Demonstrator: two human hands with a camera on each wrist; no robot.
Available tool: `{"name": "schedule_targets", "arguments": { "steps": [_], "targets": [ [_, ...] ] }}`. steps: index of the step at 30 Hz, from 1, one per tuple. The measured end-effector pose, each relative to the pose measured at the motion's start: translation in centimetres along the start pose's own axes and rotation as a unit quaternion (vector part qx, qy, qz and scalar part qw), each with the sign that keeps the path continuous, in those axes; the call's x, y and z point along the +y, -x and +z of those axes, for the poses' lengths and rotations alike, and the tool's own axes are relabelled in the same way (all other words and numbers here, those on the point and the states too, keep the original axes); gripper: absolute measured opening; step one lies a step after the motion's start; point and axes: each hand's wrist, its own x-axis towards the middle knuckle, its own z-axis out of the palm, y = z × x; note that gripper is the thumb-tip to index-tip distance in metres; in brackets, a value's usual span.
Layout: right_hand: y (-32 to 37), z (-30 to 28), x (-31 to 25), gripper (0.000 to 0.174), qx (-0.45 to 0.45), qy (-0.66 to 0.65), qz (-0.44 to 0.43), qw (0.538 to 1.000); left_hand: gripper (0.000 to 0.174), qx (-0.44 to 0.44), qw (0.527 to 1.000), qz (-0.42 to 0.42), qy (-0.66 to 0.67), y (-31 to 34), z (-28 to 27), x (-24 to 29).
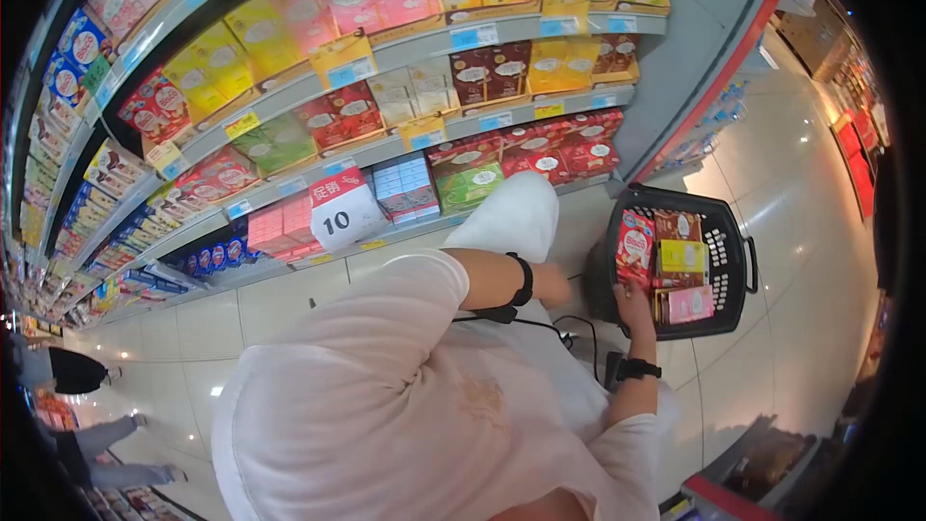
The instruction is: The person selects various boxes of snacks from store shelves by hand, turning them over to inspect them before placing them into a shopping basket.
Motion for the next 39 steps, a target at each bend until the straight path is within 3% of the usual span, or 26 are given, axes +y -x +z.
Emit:
{"name": "schedule_targets", "arguments": {
  "steps": [1,3,5,7,10,15,18,22,24,27,29,30,32,33,35,39],
  "targets": [
    [0.3,0.2,-0.1,0.059,-0.047,-0.063,0.030,0.996,0.016,-0.037,0.999,0.024,-0.002,-0.5,0.0,0.3],
    [1.5,-0.4,-0.2,0.064,-0.050,-0.075,0.048,0.995,0.018,-0.063,0.996,0.055,-0.016,-3.3,2.3,1.2],
    [2.8,-2.0,-1.6,0.064,-0.127,0.087,0.000,0.988,0.021,-0.047,0.996,0.081,-0.002,-2.6,1.8,2.4],
    [2.9,-2.7,-2.6,0.064,-0.126,0.060,0.031,0.990,0.022,-0.062,0.995,0.074,0.010,-3.9,4.0,3.2],
    [1.8,-2.8,-2.5,0.050,-0.177,0.092,0.049,0.979,0.025,-0.106,0.991,0.082,0.018,-3.9,4.7,4.6],
    [1.4,-2.9,-2.1,0.045,-0.186,0.114,0.106,0.970,0.033,-0.199,0.972,0.123,-0.029,-5.3,2.9,5.6],
    [0.6,-2.9,-1.9,0.058,-0.222,0.094,0.151,0.959,0.026,-0.095,0.983,0.147,-0.051,-8.4,7.8,6.4],
    [-1.0,-1.5,-2.2,0.065,-0.234,0.107,0.197,0.946,0.026,-0.131,0.972,0.185,0.058,-9.2,12.6,6.6],
    [-2.1,-3.0,-3.9,0.074,-0.174,0.072,0.150,0.971,0.026,-0.136,0.967,0.182,0.113,-9.0,15.3,7.0],
    [-3.9,-3.2,-2.8,0.079,-0.263,0.059,0.109,0.957,0.026,-0.054,0.975,0.114,0.181,-7.6,20.7,8.4],
    [-4.4,-3.2,-2.1,0.083,-0.290,0.033,0.112,0.950,0.026,-0.062,0.977,0.045,0.201,-6.1,22.7,8.7],
    [-4.8,-3.0,-1.7,0.082,-0.285,0.027,0.116,0.951,0.034,-0.197,0.955,0.041,0.218,-7.7,18.4,7.9],
    [-5.2,-3.0,-0.5,0.082,-0.296,0.022,0.112,0.948,0.055,-0.462,0.861,0.021,0.211,-11.0,7.2,6.0],
    [-5.8,-3.1,-0.1,0.082,-0.292,0.018,0.110,0.950,0.055,-0.469,0.856,0.020,0.215,-11.0,11.2,5.7],
    [-6.8,-2.9,1.2,0.082,-0.296,0.015,0.103,0.949,0.025,-0.345,0.881,0.282,0.157,-10.6,21.1,5.6],
    [-8.8,-3.3,4.1,0.081,-0.264,-0.006,0.106,0.959,0.038,-0.281,0.887,0.238,0.278,-13.3,18.6,5.1]
  ]
}}
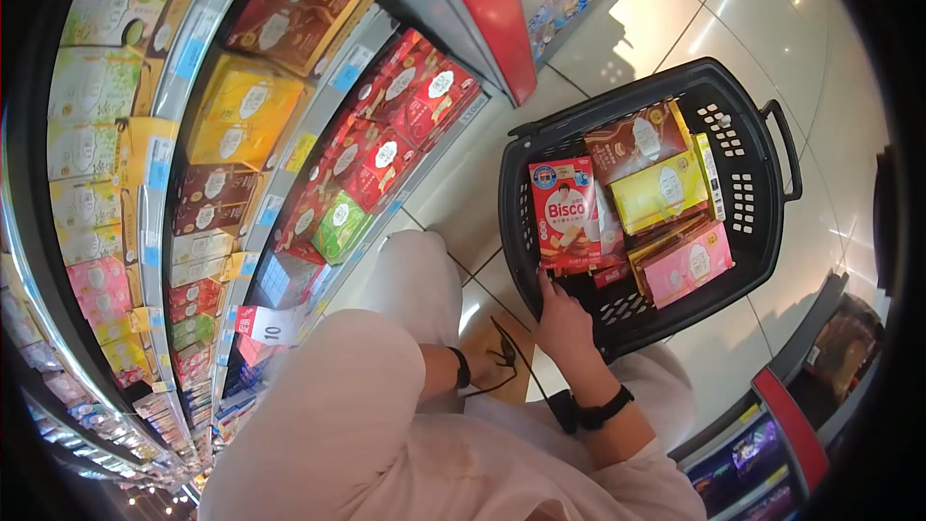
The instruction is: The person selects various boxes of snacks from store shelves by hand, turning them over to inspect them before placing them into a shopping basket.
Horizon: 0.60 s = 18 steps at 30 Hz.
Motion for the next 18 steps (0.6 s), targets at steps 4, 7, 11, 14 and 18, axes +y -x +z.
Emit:
{"name": "schedule_targets", "arguments": {
  "steps": [4,7,11,14,18],
  "targets": [
    [0.0,-2.2,2.8,0.081,0.011,-0.022,-0.005,1.000,0.047,-0.007,1.000,0.007,0.027,-0.6,-6.8,4.1],
    [0.8,-3.5,5.6,0.081,0.016,0.001,-0.022,1.000,0.054,-0.019,1.000,-0.019,0.013,-4.4,-6.9,5.5],
    [1.1,-6.5,7.6,0.078,-0.045,0.024,-0.036,0.998,0.050,0.099,0.994,0.046,0.009,-8.8,-7.5,5.4],
    [1.4,-8.3,9.6,0.078,-0.026,-0.022,-0.044,0.998,0.038,0.086,0.994,0.063,-0.031,-12.7,-9.5,6.7],
    [0.4,-8.5,14.4,0.079,-0.029,-0.003,-0.066,0.997,0.041,0.134,0.924,-0.214,0.288,-11.0,-19.6,12.8]
  ]
}}
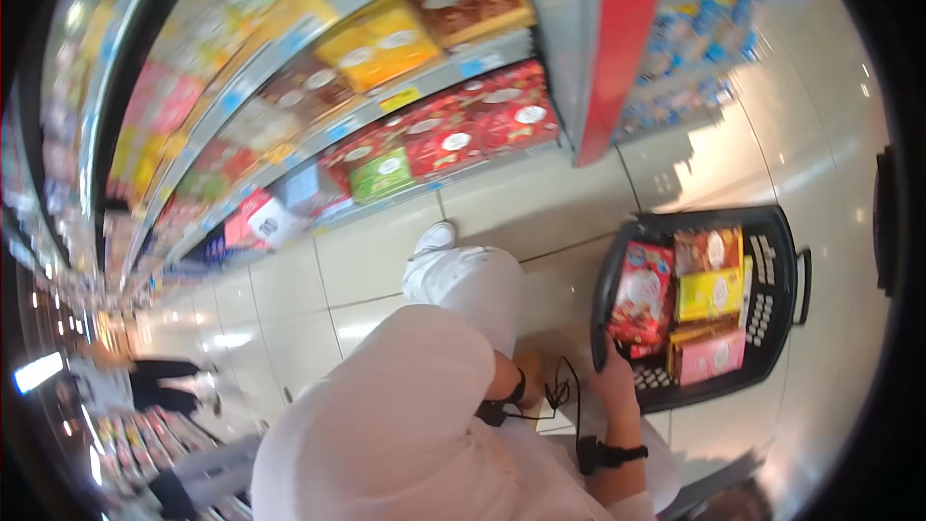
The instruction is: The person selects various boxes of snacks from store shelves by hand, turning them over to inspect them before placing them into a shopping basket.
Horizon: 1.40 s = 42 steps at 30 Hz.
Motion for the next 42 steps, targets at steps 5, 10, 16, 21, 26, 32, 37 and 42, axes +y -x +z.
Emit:
{"name": "schedule_targets", "arguments": {
  "steps": [5,10,16,21,26,32,37,42],
  "targets": [
    [0.7,-3.2,2.2,0.081,-0.032,0.012,-0.008,0.999,0.047,0.108,0.976,-0.091,0.167,1.1,-1.2,3.7],
    [-0.8,0.7,5.4,0.082,-0.038,0.029,-0.056,0.997,0.040,0.098,0.990,0.048,-0.090,-5.2,4.3,0.1],
    [-3.4,2.4,9.2,0.071,0.000,0.052,-0.131,0.990,0.038,0.154,0.961,0.079,-0.218,-5.4,5.8,2.7],
    [-3.4,3.3,9.4,0.068,0.026,0.096,-0.119,0.988,0.042,0.191,0.936,0.068,-0.289,-2.2,5.1,3.9],
    [-3.2,2.6,10.2,0.065,0.052,0.161,-0.086,0.982,0.043,0.224,0.948,0.030,-0.223,2.5,4.3,5.8],
    [0.6,2.4,7.2,0.066,0.099,0.201,-0.007,0.975,0.036,0.404,0.874,0.067,-0.260,11.0,1.2,4.3],
    [0.8,2.3,7.2,0.072,0.069,0.161,-0.021,0.984,0.022,0.616,0.725,0.070,-0.300,13.8,-1.6,-2.8],
    [-2.6,2.1,9.9,0.070,0.097,0.084,-0.070,0.989,0.018,0.709,0.655,0.100,-0.242,13.8,-2.2,-4.2]
  ]
}}
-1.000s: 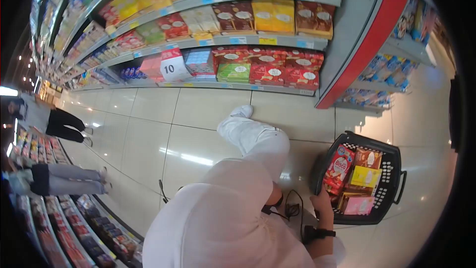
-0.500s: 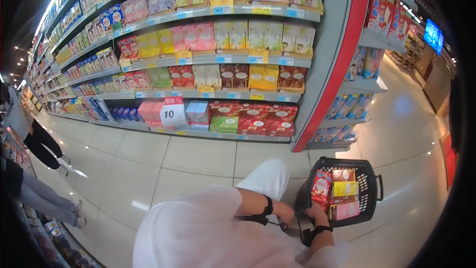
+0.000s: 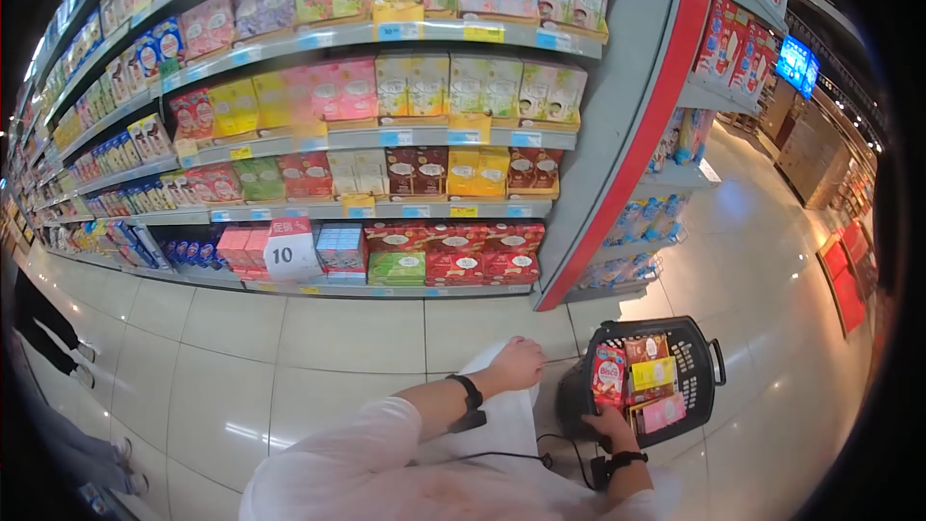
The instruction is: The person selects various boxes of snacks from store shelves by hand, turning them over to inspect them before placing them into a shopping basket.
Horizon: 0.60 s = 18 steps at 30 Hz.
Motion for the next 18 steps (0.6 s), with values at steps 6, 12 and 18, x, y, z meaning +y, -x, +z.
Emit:
{"name": "schedule_targets", "arguments": {
  "steps": [6,12,18],
  "targets": [
    [1.7,-1.6,-5.8,0.061,0.090,-0.041,-0.033,0.995,0.021,-0.040,0.999,-0.017,-0.001,-1.4,-0.3,-0.5],
    [0.0,-0.1,-4.8,0.066,0.091,0.013,-0.062,0.994,0.025,-0.086,0.993,-0.042,-0.068,-2.3,-0.2,0.0],
    [-2.8,-1.1,-4.9,0.054,-0.030,0.092,-0.057,0.994,0.028,-0.141,0.978,-0.049,-0.147,-2.3,0.8,-1.2]
  ]
}}
